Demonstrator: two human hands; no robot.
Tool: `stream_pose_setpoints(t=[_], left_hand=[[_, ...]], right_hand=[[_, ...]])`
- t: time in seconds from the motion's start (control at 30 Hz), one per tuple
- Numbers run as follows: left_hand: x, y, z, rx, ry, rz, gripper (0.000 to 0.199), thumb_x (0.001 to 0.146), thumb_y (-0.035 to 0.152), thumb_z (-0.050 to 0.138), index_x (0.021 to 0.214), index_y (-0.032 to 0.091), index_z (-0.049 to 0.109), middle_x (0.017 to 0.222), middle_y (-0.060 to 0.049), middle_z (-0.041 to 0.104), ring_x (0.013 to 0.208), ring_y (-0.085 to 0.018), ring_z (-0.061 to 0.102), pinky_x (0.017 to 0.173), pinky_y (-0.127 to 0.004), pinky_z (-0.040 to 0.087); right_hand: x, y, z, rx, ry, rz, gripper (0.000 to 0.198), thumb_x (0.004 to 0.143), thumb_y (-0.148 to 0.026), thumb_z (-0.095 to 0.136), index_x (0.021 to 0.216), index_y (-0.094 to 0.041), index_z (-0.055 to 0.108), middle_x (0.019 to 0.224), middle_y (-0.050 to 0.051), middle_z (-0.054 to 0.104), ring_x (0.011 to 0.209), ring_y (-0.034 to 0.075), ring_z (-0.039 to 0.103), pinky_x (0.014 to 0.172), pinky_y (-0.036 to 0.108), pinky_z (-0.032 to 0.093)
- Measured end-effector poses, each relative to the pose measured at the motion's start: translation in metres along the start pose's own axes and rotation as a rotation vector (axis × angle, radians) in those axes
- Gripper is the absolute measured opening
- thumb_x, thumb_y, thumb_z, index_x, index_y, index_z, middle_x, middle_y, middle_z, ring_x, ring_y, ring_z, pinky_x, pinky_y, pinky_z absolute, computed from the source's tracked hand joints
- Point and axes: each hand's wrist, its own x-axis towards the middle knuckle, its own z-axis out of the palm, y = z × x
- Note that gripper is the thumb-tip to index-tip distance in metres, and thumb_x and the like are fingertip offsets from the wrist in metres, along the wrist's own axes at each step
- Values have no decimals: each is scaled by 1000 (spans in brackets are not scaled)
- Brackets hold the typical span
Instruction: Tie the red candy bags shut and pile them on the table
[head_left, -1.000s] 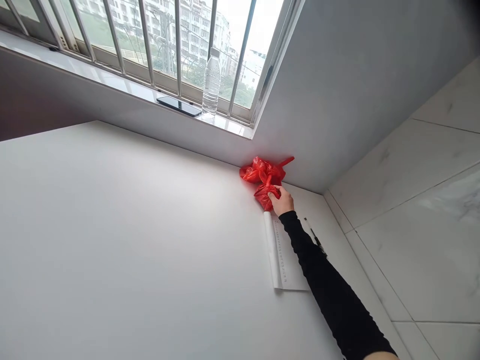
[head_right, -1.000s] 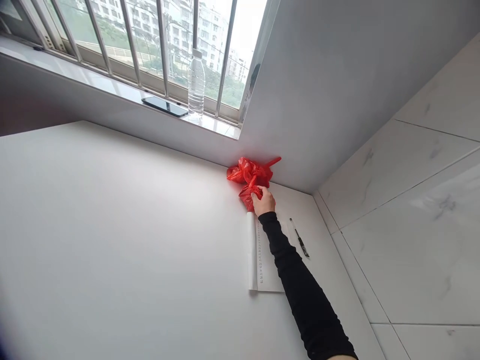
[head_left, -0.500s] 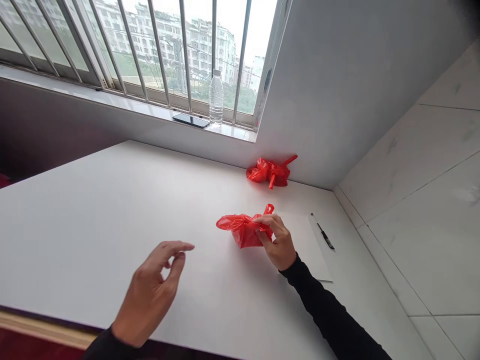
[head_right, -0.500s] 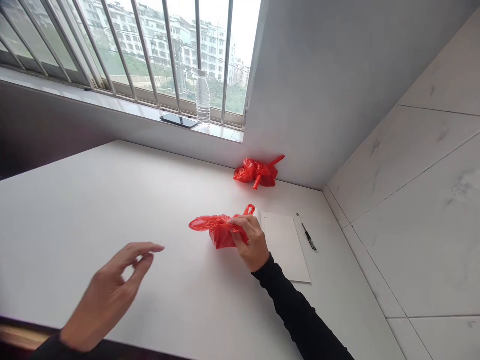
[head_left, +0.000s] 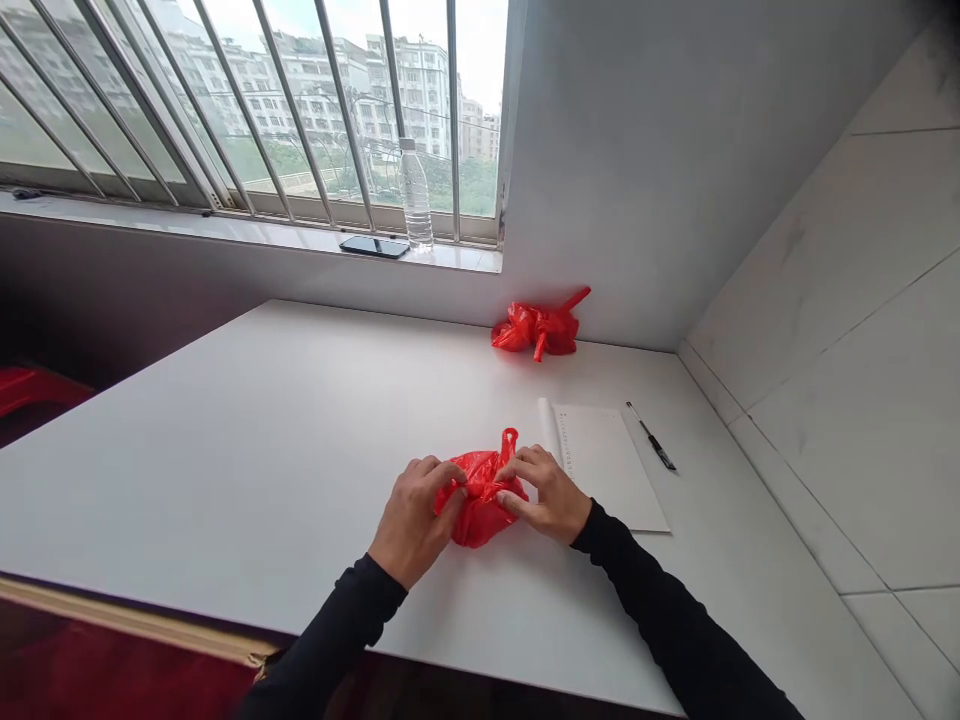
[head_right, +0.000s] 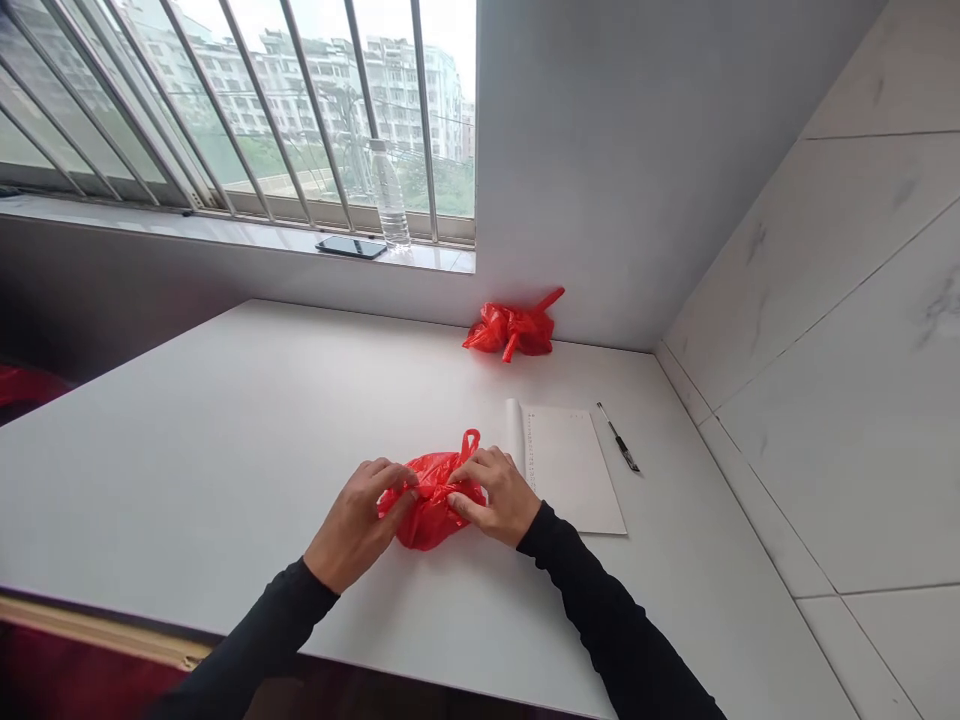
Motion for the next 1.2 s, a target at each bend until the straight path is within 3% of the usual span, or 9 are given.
stream_pose_setpoints(t=[0.13, 0.27, 0.43, 0.6, 0.7, 0.8, 0.9, 1.03, 1.2], left_hand=[[-1, -3, -14, -8, 153, -119, 13, 92, 35, 55, 88, 24, 61, 88, -2, 64, 84, -21, 57, 76, -38, 45], [-5, -10, -32, -18, 252, -206, 23, 94, 45, 53, 93, 23, 59, 92, -3, 65, 82, -20, 60, 72, -36, 48], [-6, 1, -29, 60, 133, -49, 41, 90, 41, 61, 130, 31, 55, 125, -3, 61, 112, -21, 58, 94, -39, 49], [1, 3, -28, 168, 109, -24, 20, 95, 37, 54, 93, 24, 68, 98, -5, 63, 95, -22, 60, 87, -40, 49], [3, -4, -32, 188, 138, -46, 21, 93, 39, 56, 99, 22, 67, 106, -8, 64, 102, -25, 59, 91, -45, 48], [4, -4, -29, 195, 106, -27, 28, 85, 36, 65, 109, 24, 68, 119, -9, 62, 114, -29, 56, 97, -49, 46], [4, 2, -23, 181, 99, -13, 16, 85, 32, 62, 96, 25, 71, 111, -8, 66, 109, -28, 58, 95, -47, 47], [3, 5, -27, 121, 190, -56, 17, 88, 39, 62, 93, 24, 70, 106, -5, 69, 105, -24, 62, 95, -41, 48], [0, -6, -45, -1, 342, -231, 34, 90, 52, 57, 95, 20, 66, 96, -8, 71, 90, -23, 67, 82, -39, 55]], right_hand=[[9, 1, -20, 9, -9, 36, 7, 88, -15, 60, 92, -20, 63, 91, 3, 65, 90, 20, 53, 87, 37, 43], [29, -5, -50, 25, -126, 53, 7, 84, -14, 65, 90, -19, 63, 94, 3, 66, 92, 20, 56, 85, 35, 45], [52, -25, -44, -12, -242, 34, 27, 89, -40, 72, 104, -19, 66, 95, 4, 68, 92, 20, 58, 81, 34, 45], [58, -29, -33, -66, -178, 37, 3, 90, -15, 64, 87, -16, 65, 81, 3, 65, 80, 18, 54, 78, 33, 42], [55, -23, -46, -39, -129, 53, 8, 94, -16, 58, 88, -16, 64, 85, 3, 67, 82, 17, 55, 77, 31, 42], [51, -23, -49, -19, -124, 30, 15, 96, -28, 62, 105, -17, 65, 100, 6, 68, 94, 20, 57, 85, 34, 44], [50, -29, -34, -43, -147, 8, 34, 91, -33, 70, 121, -19, 64, 111, 8, 67, 104, 24, 55, 92, 39, 43], [50, -29, -24, -52, -146, 36, 8, 91, -15, 63, 97, -18, 67, 90, 4, 67, 89, 19, 56, 88, 35, 43], [49, -20, -49, -32, -96, 153, 7, 90, -12, 55, 89, -17, 60, 85, 3, 66, 78, 15, 57, 73, 29, 43]])
